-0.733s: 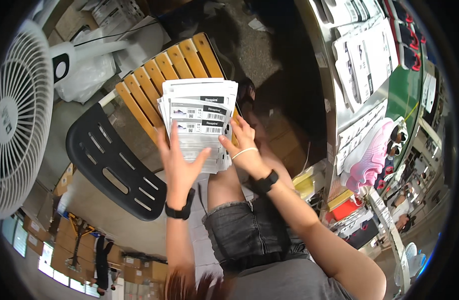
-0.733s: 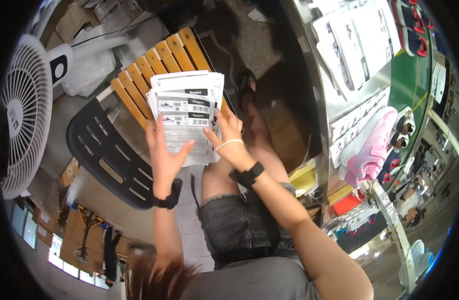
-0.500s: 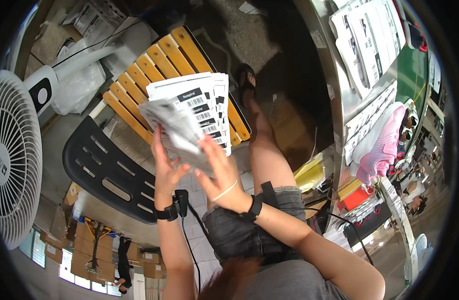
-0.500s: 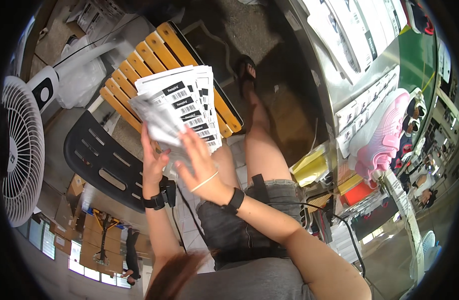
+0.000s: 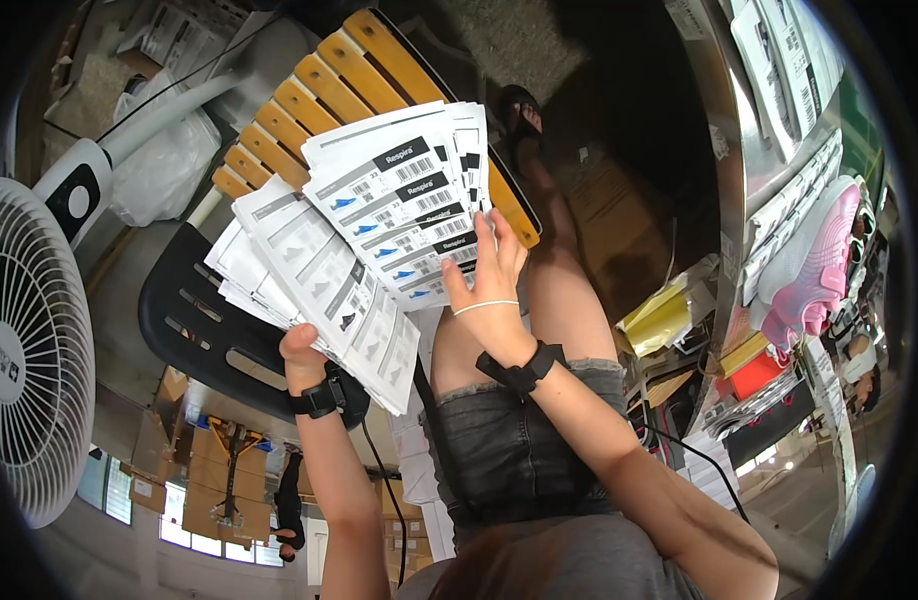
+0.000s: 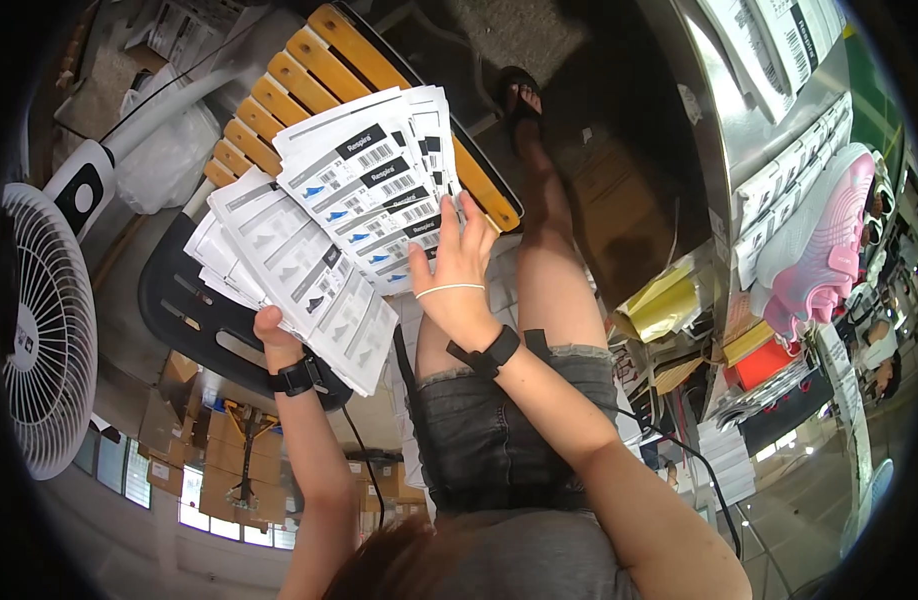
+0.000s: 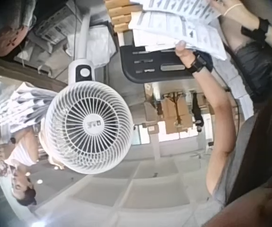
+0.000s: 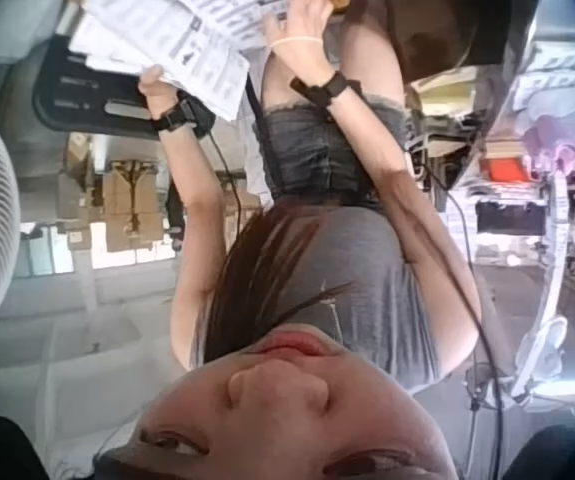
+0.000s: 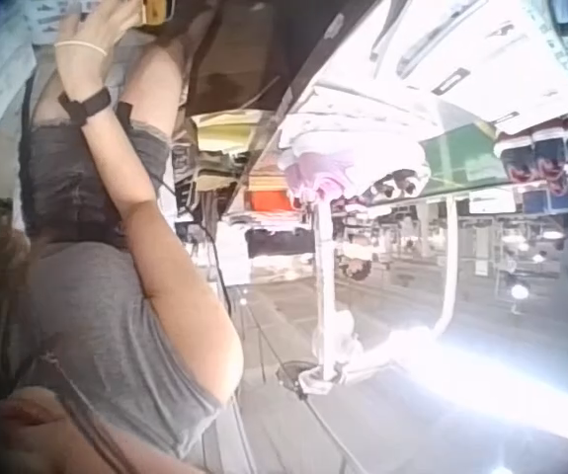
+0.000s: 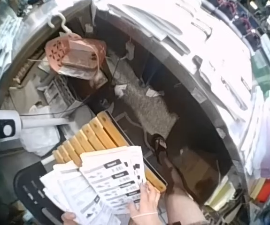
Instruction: Inspecting manufactured shoes on a conveyor belt and matching them with corresponding product labels.
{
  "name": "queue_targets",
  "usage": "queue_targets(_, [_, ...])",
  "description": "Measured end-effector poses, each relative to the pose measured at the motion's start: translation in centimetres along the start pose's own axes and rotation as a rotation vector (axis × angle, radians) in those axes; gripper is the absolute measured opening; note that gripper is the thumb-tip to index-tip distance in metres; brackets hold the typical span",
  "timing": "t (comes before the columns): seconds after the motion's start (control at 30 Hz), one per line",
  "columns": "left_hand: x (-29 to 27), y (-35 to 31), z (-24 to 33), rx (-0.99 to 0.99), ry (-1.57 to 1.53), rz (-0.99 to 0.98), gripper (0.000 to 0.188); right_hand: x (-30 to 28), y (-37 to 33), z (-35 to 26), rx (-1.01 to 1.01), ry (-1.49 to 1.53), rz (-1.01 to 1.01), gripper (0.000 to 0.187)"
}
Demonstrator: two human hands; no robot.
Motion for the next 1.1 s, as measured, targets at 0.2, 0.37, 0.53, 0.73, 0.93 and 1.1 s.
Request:
queue_targets(0.2, [-1.2, -0.3, 0.6, -0.045, 0.018, -0.011, 0.089, -0.7, -0.1, 0.0, 0.001, 0.214, 0.036, 0.049])
queue_targets(0.37, [-1.9, -0.5, 0.7, -0.081, 0.023, -0.025, 0.089, -1.9, -4.3, -7.9, -0.194, 0.254, -0.189, 0.045])
queue_targets(0.53, [-3.0, -1.9, 1.1, 0.037, -0.048, -0.07, 0.089, 3.0, -3.9, -9.8, -0.344, 0.531, -0.457, 0.046])
queue_targets(0.73, [2.9, -0.7, 3.4, 0.021, 0.479, 0.216, 0.06, 1.4, -1.9, -4.1, -0.011, 0.024, 0.076, 0.057])
queue_targets(0.93, [4.0, -0.3, 2.9, 0.104, 0.617, 0.346, 0.064, 1.5, -1.8, -0.4, 0.129, -0.008, 0.142, 0.064])
queue_targets(1.1, [2.9, -1.5, 3.0, 0.103, 0.487, 0.169, 0.067, 1.1, -5.4, -6.9, -0.313, 0.185, -0.13, 0.057])
Point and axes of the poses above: each hand's wrist, its own y-axis towards the middle knuckle, its own x-axis out of the palm, z = x × y, the point moved 2 cm from there along y, towards the middle knuckle, and after that the axes turned 10 degrees about -z, right-handed, at the moved point
